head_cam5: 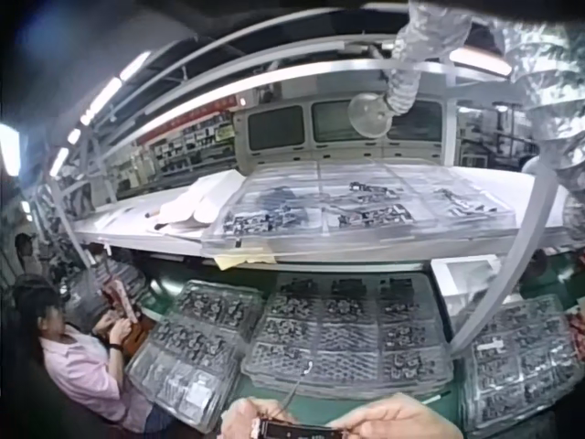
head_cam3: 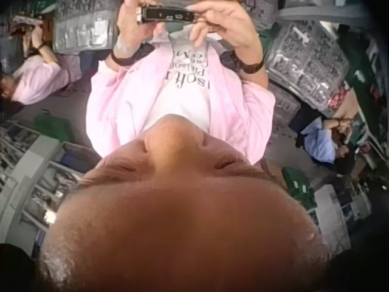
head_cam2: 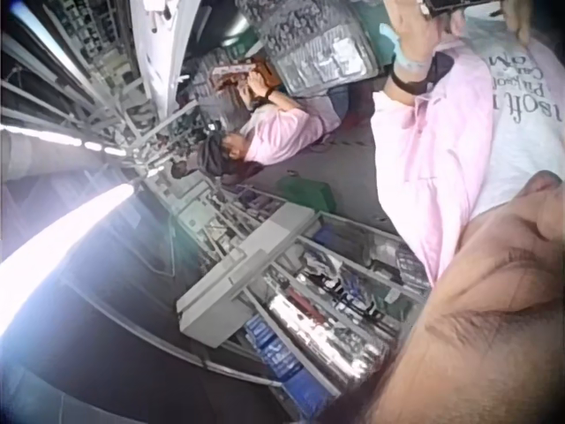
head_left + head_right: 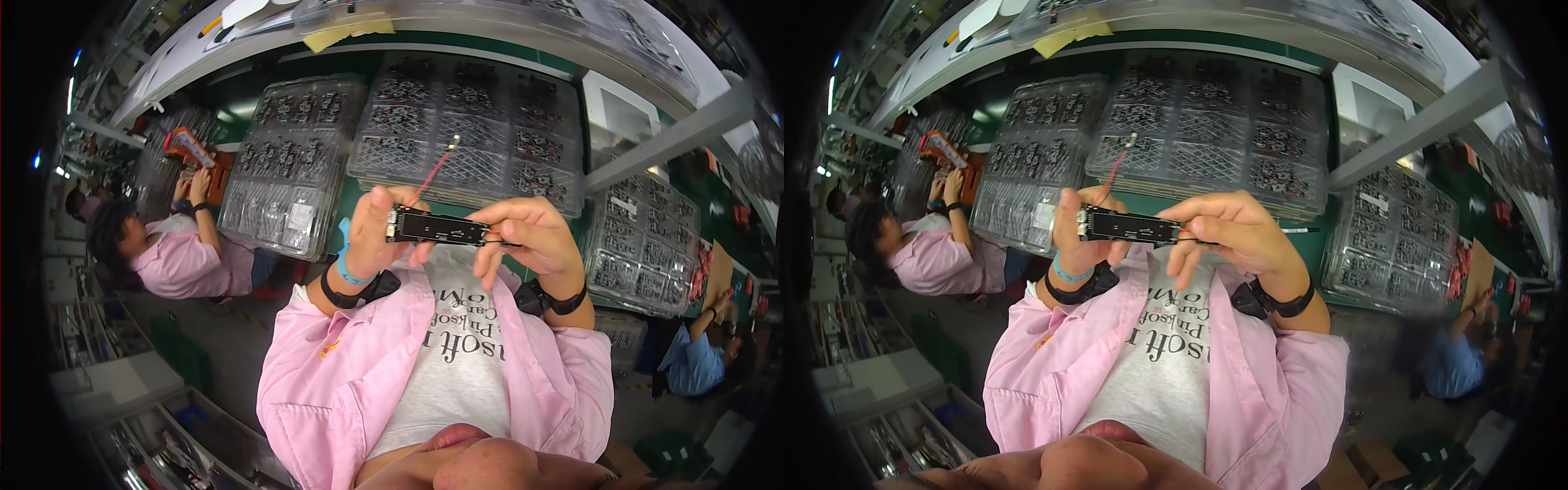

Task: Inspecting and handling printed circuit boards at an assembly station.

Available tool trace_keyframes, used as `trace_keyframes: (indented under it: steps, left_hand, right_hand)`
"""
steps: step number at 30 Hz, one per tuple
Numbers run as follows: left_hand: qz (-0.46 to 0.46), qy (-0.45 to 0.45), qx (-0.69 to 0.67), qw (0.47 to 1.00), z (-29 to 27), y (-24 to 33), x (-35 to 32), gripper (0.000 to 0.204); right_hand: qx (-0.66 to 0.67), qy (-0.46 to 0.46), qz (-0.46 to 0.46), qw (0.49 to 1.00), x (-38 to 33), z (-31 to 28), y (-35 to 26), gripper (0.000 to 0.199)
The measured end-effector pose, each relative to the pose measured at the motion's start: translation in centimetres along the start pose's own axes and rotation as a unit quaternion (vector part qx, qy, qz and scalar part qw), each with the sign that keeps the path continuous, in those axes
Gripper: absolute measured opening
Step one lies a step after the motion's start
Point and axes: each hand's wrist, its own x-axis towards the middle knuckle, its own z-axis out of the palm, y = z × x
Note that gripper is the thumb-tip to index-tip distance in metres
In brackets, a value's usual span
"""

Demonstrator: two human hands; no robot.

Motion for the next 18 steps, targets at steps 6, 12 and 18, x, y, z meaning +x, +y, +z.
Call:
trace_keyframes:
  steps: [6,12,18]
  left_hand:
    - [-0.006,-0.005,-0.013,1.0,-0.9,-0.5,1.4,0.062]
    - [0.035,0.057,0.309,0.949,-5.4,-3.5,3.4,0.045]
    - [-0.101,0.179,0.281,0.937,-10.2,-7.8,2.1,0.033]
  right_hand:
    - [-0.018,0.021,-0.007,1.0,0.8,-1.7,0.4,0.032]
    - [-0.109,0.117,0.022,0.987,3.0,-8.1,1.4,0.026]
    - [-0.774,0.162,-0.164,0.589,4.5,-20.8,5.9,0.023]
